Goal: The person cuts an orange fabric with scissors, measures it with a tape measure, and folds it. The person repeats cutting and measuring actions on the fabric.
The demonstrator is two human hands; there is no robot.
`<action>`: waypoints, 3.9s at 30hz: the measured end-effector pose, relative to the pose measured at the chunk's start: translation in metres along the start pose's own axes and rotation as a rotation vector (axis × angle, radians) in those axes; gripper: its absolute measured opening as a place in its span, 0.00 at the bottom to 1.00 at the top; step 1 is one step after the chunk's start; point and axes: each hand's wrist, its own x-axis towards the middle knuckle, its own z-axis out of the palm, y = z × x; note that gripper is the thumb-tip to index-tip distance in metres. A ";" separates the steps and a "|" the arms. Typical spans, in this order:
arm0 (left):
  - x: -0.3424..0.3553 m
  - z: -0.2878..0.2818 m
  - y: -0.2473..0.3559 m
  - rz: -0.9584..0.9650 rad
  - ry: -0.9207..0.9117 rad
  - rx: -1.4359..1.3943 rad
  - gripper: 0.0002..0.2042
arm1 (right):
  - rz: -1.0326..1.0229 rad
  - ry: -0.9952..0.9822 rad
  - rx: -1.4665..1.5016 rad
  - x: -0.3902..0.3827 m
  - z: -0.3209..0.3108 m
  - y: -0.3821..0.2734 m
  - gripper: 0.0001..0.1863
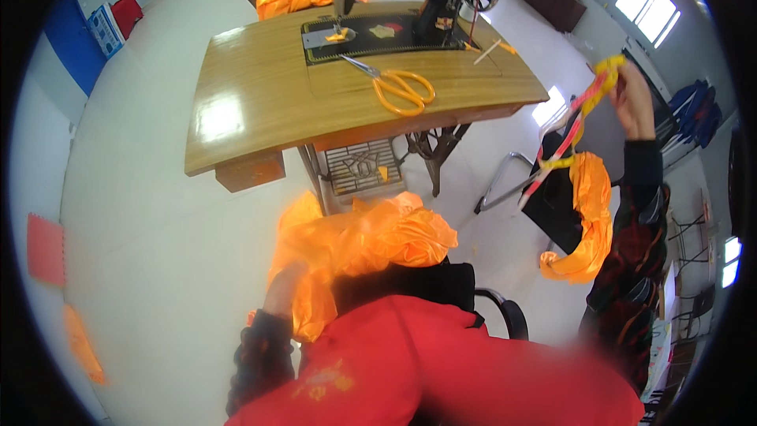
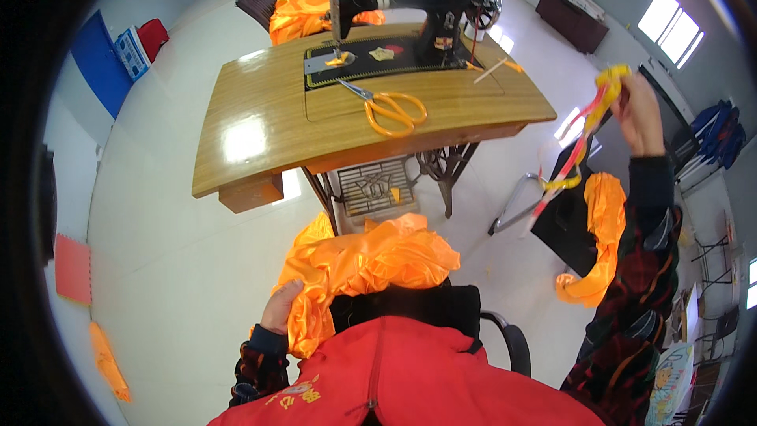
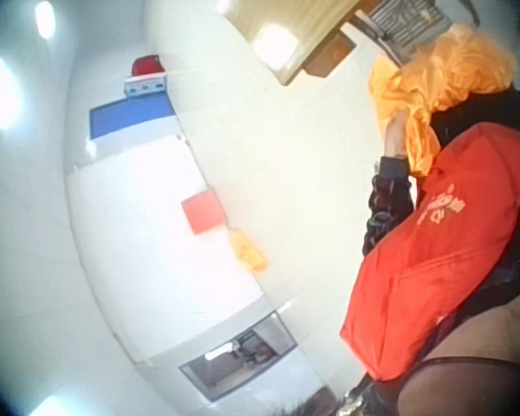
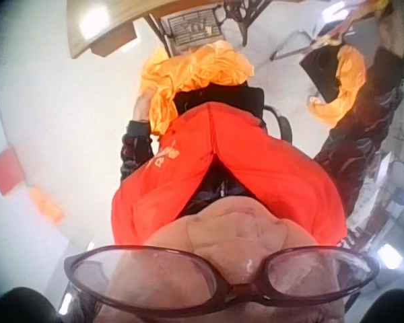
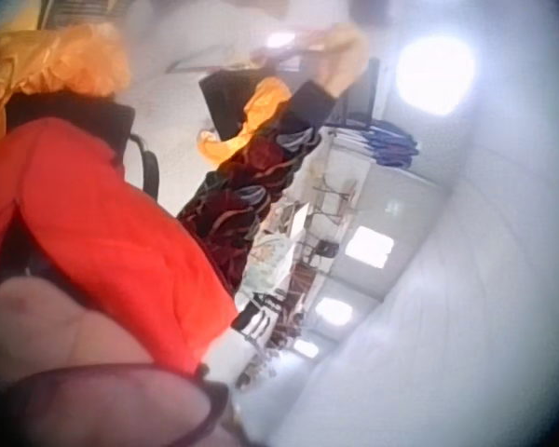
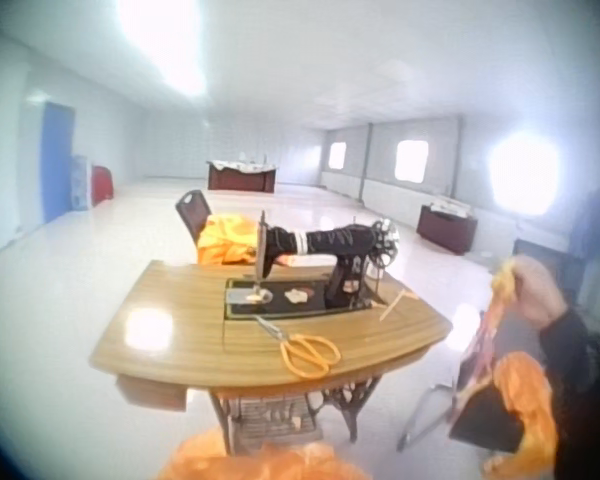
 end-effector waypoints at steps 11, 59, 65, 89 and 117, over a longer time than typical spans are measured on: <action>-0.013 0.027 0.016 -0.015 -0.144 -0.050 0.09 | -0.580 -0.412 -0.052 0.061 0.313 -0.026 0.10; -0.024 0.045 0.037 0.048 -0.113 0.256 0.06 | -1.024 -0.709 -0.217 -0.231 0.286 -0.025 0.06; -0.028 0.050 0.032 -0.064 -0.080 0.036 0.08 | 0.113 -1.042 -0.238 -0.161 0.390 0.062 0.10; -0.040 0.044 0.057 0.165 -0.242 -0.207 0.11 | 0.055 -1.419 -0.209 -0.232 0.315 0.147 0.11; -0.101 0.011 0.215 0.741 0.177 -0.011 0.15 | 0.397 -1.382 -0.177 -0.224 0.221 0.259 0.18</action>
